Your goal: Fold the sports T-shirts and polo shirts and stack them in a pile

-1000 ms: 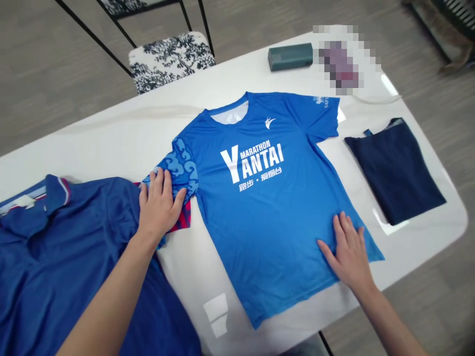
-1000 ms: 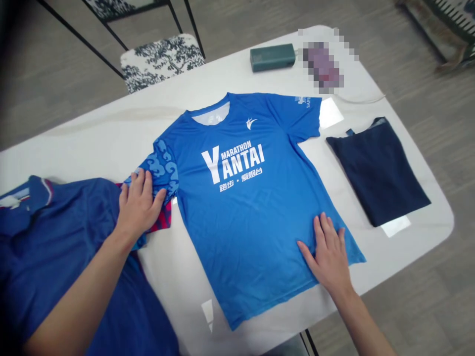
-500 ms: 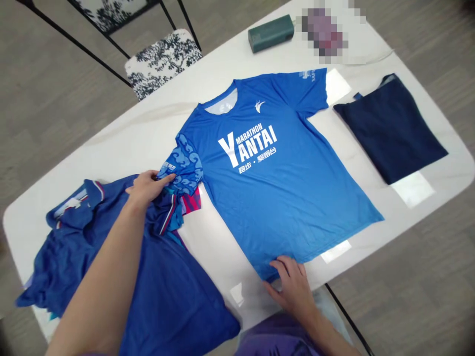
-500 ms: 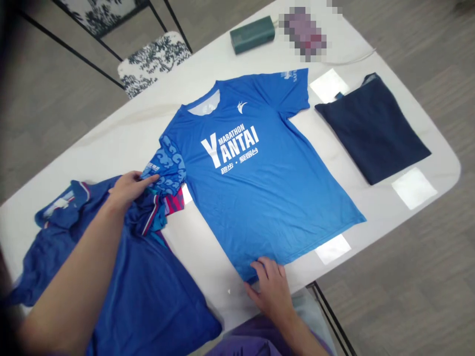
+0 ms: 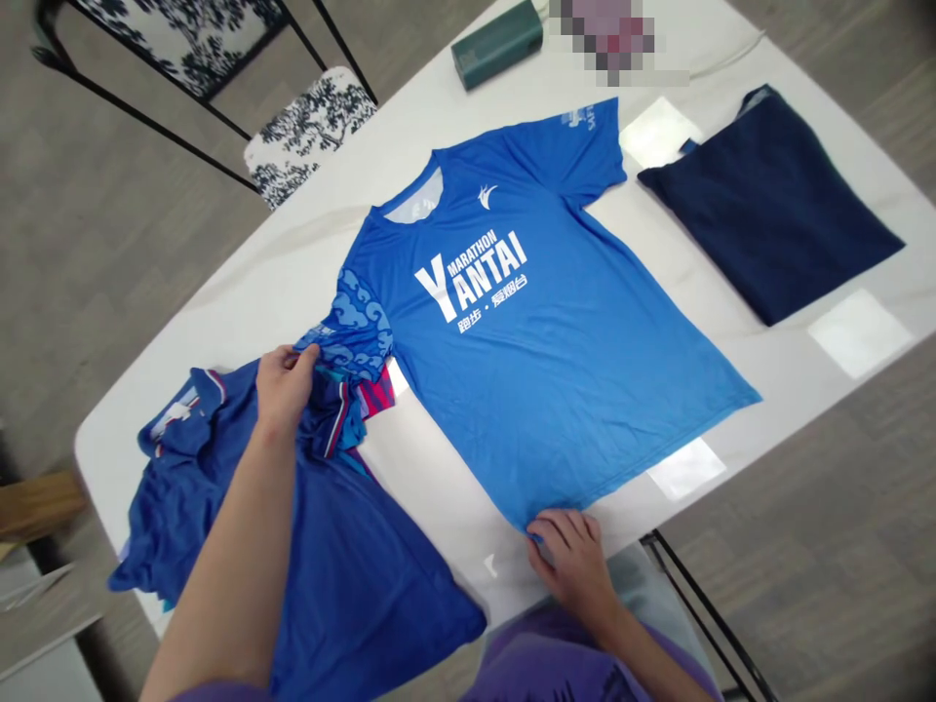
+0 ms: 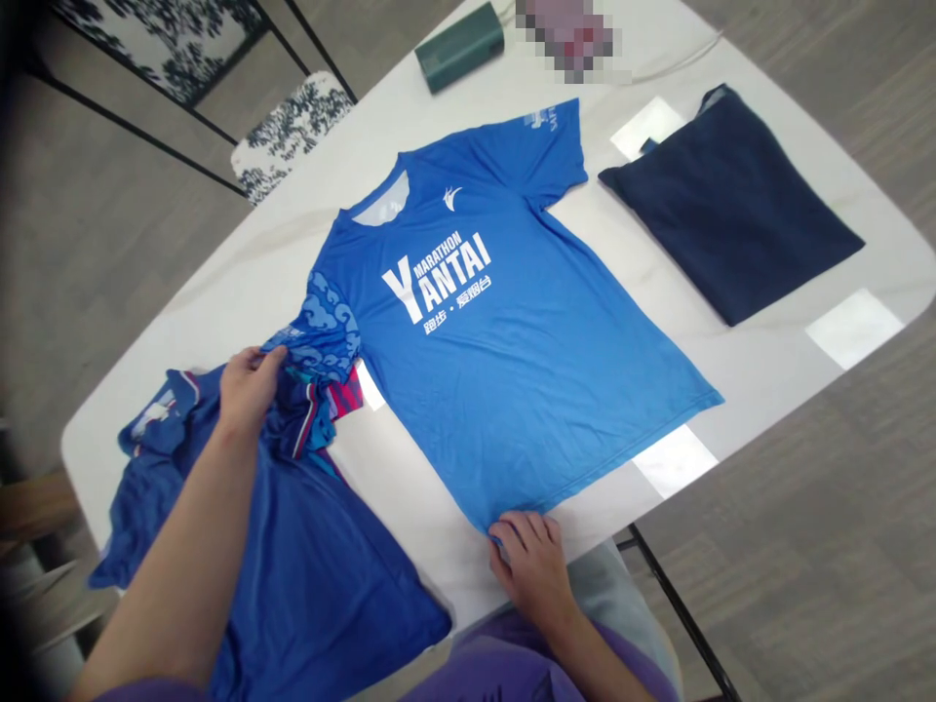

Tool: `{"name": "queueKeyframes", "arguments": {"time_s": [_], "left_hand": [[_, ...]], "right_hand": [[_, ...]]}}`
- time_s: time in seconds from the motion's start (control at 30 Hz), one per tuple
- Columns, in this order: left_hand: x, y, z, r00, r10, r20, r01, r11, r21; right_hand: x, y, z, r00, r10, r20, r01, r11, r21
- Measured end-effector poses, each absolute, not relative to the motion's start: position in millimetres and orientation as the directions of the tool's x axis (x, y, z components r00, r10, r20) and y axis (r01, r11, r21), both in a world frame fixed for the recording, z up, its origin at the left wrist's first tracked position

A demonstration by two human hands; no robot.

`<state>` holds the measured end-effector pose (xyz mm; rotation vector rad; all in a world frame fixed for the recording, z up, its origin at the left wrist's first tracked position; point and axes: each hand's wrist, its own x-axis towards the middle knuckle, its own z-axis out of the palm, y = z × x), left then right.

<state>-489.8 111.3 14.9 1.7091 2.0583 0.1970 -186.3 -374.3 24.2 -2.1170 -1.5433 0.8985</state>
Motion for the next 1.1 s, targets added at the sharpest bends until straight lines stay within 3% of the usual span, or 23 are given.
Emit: {"name": "queueKeyframes", "arguments": {"time_s": [0.13, 0.23, 0.4, 0.5, 0.73, 0.9, 1.1], "left_hand": [[-480, 112, 12, -0.253, 0.948, -0.194, 0.699, 0.318, 0.641], [-464, 114, 11, -0.263, 0.943, -0.202, 0.634, 0.327, 0.701], [-426, 128, 28, -0.192, 0.976, -0.106, 0.527, 0.194, 0.827], [-384, 150, 45, -0.154, 0.973, -0.175, 0.444, 0.226, 0.867], [-240, 213, 56, 0.004, 0.959, -0.284, 0.406, 0.258, 0.877], [-152, 233, 17, 0.166, 0.922, -0.349, 0.500, 0.226, 0.836], [-100, 236, -31, 0.237, 0.908, -0.346, 0.656, 0.113, 0.746]], "right_hand": [[-178, -372, 33, 0.174, 0.956, -0.235, 0.675, -0.290, -0.678], [-170, -368, 40, 0.167, 0.967, -0.193, 0.665, -0.255, -0.702], [-149, -373, 50, 0.153, 0.983, -0.099, 0.619, -0.173, -0.766], [-133, -379, 53, 0.225, 0.970, -0.091, 0.565, -0.206, -0.799], [-100, -380, 48, 0.479, 0.866, -0.146, 0.433, -0.378, -0.819], [-86, -382, 33, 0.567, 0.804, -0.177, 0.414, -0.465, -0.782], [-75, -379, 25, 0.597, 0.767, -0.235, 0.364, -0.520, -0.772]]}}
